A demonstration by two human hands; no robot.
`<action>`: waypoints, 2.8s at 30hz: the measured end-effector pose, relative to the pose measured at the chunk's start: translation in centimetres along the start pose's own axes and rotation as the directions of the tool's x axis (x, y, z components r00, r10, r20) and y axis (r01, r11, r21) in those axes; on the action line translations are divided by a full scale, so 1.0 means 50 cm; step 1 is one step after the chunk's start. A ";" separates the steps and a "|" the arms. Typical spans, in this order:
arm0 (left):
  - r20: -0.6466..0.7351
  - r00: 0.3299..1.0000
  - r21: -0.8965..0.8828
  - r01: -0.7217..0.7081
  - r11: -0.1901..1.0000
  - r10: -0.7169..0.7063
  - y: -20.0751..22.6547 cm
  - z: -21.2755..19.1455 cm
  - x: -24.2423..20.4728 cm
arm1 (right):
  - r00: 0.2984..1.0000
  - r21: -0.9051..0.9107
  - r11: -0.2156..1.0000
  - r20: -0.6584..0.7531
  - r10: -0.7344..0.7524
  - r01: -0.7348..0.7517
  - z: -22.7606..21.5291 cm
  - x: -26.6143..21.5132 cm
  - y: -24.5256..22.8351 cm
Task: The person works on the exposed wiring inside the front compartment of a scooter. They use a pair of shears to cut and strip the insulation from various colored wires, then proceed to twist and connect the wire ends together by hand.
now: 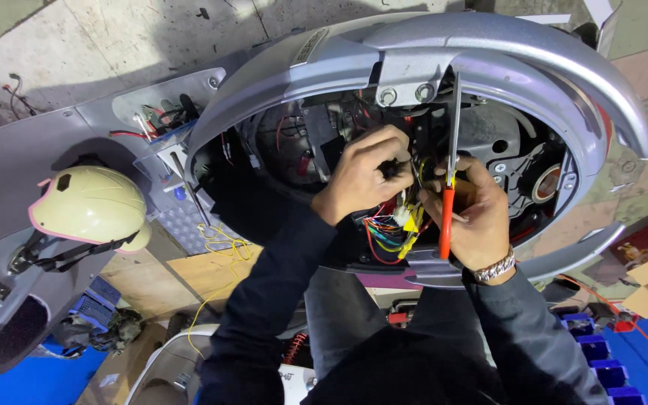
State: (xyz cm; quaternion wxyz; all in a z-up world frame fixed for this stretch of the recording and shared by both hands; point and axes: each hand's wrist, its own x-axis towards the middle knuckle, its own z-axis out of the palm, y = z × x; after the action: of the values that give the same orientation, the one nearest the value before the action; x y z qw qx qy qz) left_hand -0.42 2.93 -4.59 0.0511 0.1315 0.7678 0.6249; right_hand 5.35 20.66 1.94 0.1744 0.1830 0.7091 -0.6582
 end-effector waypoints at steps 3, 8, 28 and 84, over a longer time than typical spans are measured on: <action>-0.071 0.990 -0.024 0.124 0.992 -0.125 -0.014 0.018 -0.019 | 1.000 0.003 1.000 0.005 0.024 -0.024 0.000 0.007 -0.006; -0.277 0.893 0.228 0.421 0.878 -0.356 -0.065 -0.084 -0.022 | 0.998 0.034 0.998 0.027 0.055 -0.056 -0.024 -0.024 0.001; 0.148 0.780 0.001 0.614 0.789 -0.607 0.110 -0.050 -0.037 | 0.995 -0.004 0.999 -0.089 -0.046 0.046 -0.013 -0.056 0.002; 0.348 0.711 -0.118 0.679 0.724 -0.611 -0.035 -0.115 0.003 | 0.987 -0.061 0.987 -0.041 -0.154 0.152 -0.005 -0.072 -0.006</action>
State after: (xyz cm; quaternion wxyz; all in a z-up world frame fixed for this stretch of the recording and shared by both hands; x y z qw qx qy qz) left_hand -2.22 -2.82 -5.06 0.3930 -0.0654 0.6684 0.6281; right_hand 8.35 20.78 3.98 0.1123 0.1379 0.7436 -0.6445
